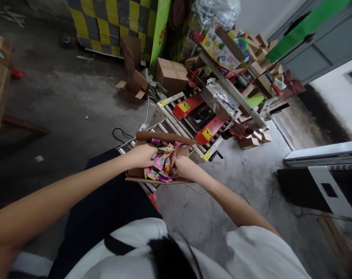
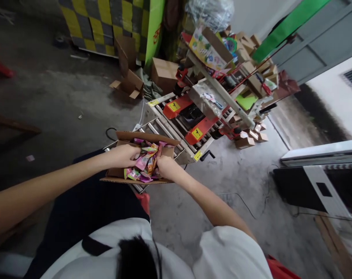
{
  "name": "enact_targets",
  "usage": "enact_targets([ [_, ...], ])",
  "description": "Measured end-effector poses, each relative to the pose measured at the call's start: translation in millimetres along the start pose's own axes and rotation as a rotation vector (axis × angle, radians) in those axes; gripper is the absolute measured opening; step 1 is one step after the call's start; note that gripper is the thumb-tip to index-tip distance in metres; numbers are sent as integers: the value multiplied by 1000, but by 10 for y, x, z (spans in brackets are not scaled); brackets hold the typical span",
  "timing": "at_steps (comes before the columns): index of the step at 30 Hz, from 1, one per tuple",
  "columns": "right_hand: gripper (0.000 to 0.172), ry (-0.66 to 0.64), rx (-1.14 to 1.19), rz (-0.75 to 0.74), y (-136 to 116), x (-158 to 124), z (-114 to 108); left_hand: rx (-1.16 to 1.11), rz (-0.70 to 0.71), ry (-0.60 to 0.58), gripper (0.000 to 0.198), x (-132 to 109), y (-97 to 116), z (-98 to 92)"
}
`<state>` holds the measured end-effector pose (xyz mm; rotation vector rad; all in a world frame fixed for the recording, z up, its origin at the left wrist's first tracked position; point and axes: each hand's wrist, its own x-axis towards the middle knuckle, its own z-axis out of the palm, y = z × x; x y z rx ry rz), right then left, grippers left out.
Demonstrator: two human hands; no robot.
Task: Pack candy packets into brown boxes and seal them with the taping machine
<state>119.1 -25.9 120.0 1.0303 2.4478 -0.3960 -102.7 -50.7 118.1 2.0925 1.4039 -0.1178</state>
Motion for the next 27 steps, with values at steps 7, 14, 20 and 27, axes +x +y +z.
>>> enact_targets([
  [7,90,-242,546,-470,501,-197,-104,-610,129,-178,83,-562,-225,-10],
  [14,61,-79,753,-85,526,-44,21,-365,-30,111,29,-303,-197,13],
  [20,29,343,461,70,355,-95,123,210,50,692,36,-294,136,440],
  [27,36,672,312,-89,82,-248,441,284,325,643,52,-270,216,881],
])
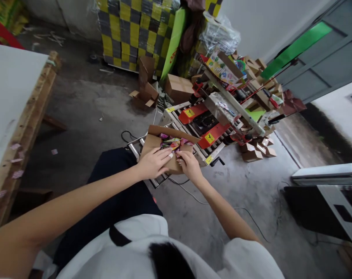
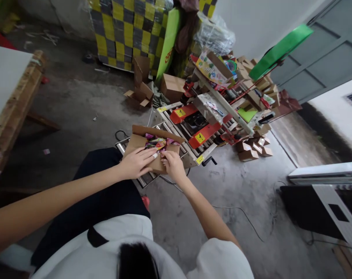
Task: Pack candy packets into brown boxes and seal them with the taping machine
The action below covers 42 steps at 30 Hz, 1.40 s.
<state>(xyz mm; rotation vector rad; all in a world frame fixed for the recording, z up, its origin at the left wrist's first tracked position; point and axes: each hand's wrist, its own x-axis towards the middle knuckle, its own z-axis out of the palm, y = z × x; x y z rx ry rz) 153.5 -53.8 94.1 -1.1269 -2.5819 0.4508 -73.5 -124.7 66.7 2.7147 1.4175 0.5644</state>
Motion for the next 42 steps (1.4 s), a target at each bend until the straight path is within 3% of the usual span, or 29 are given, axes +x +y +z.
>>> enact_targets([
  [3,35,-149,-66,-53,-57,96,-27,-5,-27,-59,71,52,26,-58],
  [6,33,-280,-187,-73,-121,273,-65,21,-71,-134,67,153,54,-115],
  [10,35,-296,-231,-53,-147,349,-24,25,-92,-236,63,268,51,-116],
  [13,28,-146,-37,-86,-55,228,20,26,-86,-232,66,302,34,-100],
  [16,28,238,66,70,73,118,34,17,-81,-210,69,304,19,-97],
  [18,29,383,33,180,117,121,46,4,-84,-194,71,294,10,-102],
  [20,30,337,-26,191,110,182,65,-11,-87,-174,70,274,6,-109],
  [24,34,119,-152,118,6,377,46,-54,-92,-91,70,212,14,-113],
  [28,36,-214,-279,40,-66,634,-54,-87,-85,38,69,187,22,-111],
  [31,29,-376,-278,8,-61,866,-46,-66,-117,-10,71,233,10,-115],
  [35,25,-368,-241,6,-24,1016,61,2,-108,-156,76,314,-6,-103],
  [38,30,-306,-206,-6,-12,899,108,52,-103,-185,72,342,-3,-85],
  [42,29,-41,-62,-53,-29,625,26,70,-135,-228,73,401,0,-101],
])
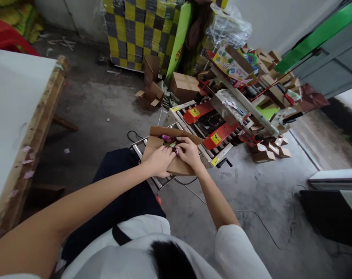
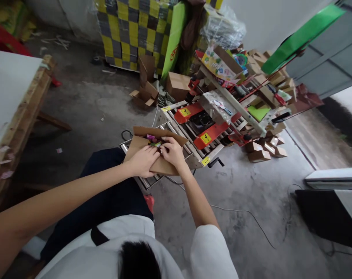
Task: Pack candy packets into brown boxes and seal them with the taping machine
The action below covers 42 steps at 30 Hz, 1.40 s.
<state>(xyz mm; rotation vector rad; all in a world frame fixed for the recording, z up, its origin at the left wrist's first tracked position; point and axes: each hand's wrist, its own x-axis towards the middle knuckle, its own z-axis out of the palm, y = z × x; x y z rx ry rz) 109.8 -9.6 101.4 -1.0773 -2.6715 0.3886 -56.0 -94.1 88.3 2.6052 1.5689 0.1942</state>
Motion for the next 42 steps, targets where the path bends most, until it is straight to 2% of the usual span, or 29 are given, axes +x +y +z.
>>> enact_targets([
  [3,29,284,65,-25,-5,-31,-192,-4,-7,-57,77,75,-3,-57],
  [6,40,414,10,36,19,143,-409,7,-12,-82,80,119,-3,-96],
  [7,44,393,9,54,23,200,-454,11,-18,-85,80,119,-2,-98],
  [9,47,268,26,81,5,230,-464,8,-30,-78,80,101,1,-89],
  [12,46,97,27,85,-100,-25,-262,-43,-55,-36,80,62,-3,-55],
  [15,48,93,13,51,-203,-444,48,-130,-91,-41,72,7,-10,-7],
  [17,47,127,10,62,-225,-622,204,-142,-66,12,70,-78,4,42],
  [21,44,168,18,70,-172,-638,304,-55,22,233,68,-390,60,123],
  [23,43,186,24,43,-128,-589,298,-9,46,284,75,-506,40,83],
  [24,42,201,25,30,-108,-571,296,13,39,281,86,-518,4,34],
  [26,42,231,24,2,-75,-558,298,46,16,204,116,-433,-123,-99],
  [28,42,248,23,-26,-55,-573,310,57,15,48,139,-241,-296,-236],
  [29,42,253,21,-37,-51,-589,319,52,34,-41,144,-132,-381,-291],
  [31,41,288,20,-41,-59,-634,342,31,75,-173,144,52,-515,-366],
  [32,40,327,19,-27,-70,-658,357,23,83,-196,141,115,-558,-387],
  [35,30,464,-16,67,-102,-705,404,20,95,-173,129,175,-596,-413],
  [39,22,547,-35,153,2,-623,444,23,13,-161,124,91,-465,-389],
  [42,27,604,75,247,217,-450,463,31,-180,-97,119,49,-230,-323],
])
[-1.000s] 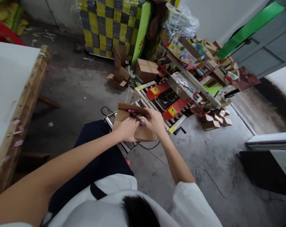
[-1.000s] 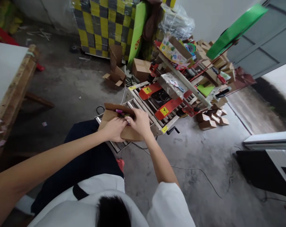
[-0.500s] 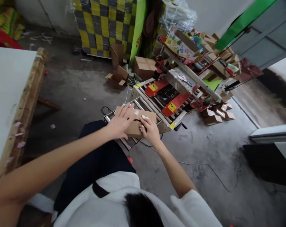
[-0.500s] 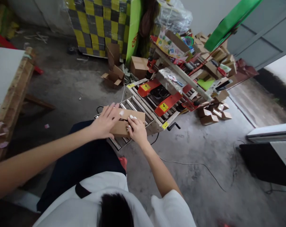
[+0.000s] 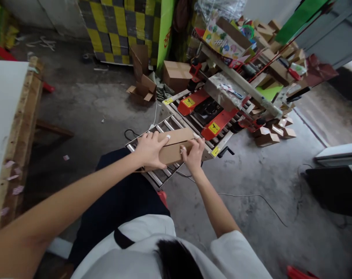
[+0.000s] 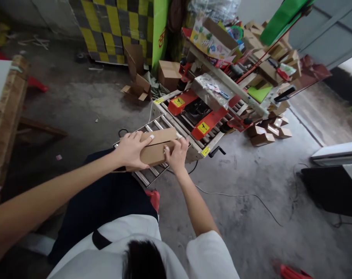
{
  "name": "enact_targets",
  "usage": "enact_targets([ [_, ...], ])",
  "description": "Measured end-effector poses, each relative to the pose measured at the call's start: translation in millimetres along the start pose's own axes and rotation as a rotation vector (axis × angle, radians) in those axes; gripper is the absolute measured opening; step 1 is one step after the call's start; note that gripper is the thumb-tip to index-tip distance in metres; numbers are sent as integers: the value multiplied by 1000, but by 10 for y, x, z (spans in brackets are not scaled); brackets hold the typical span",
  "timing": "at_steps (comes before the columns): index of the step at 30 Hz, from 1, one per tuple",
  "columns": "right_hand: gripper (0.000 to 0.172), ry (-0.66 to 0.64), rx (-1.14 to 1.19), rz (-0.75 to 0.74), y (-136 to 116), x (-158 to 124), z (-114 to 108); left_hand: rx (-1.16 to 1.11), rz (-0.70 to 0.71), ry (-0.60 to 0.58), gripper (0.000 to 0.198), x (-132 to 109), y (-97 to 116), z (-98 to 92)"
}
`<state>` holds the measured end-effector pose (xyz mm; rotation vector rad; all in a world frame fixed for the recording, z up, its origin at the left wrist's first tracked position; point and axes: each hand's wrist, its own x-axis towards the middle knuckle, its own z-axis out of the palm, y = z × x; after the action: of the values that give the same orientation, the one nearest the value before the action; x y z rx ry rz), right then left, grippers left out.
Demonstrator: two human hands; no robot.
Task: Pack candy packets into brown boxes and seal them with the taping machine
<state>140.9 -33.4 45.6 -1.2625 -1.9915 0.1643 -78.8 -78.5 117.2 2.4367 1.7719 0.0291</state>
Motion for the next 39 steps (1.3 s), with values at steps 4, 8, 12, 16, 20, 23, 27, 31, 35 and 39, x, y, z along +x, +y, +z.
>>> enact_targets([
  [4,31,79,34,174,202,252,142,-35,-252,90,112,121,314,74],
  [8,45,128,98,293,258,209,136,-102,-362,103,113,552,456,83],
  [12,53,53,182,392,291,-382,69,-157,-415,145,113,1106,570,77],
  [16,53,-82,301,651,379,-1342,29,-215,-405,189,115,1753,717,83],
  [20,51,-175,363,788,426,-2189,-54,-285,-343,290,112,2342,773,80],
  [23,51,-195,338,804,385,-2504,-96,-414,-61,363,95,2411,787,211],
  [27,52,-219,299,808,285,-2484,-134,-696,180,302,84,1550,690,719],
  [31,50,-346,312,744,337,-2337,-224,-640,56,258,41,-5,343,1023],
  [35,53,-537,322,657,608,-2149,-88,-412,-429,449,26,-1202,-235,725],
  [39,51,-596,354,486,545,-1795,121,26,-916,851,27,-2210,-920,70],
])
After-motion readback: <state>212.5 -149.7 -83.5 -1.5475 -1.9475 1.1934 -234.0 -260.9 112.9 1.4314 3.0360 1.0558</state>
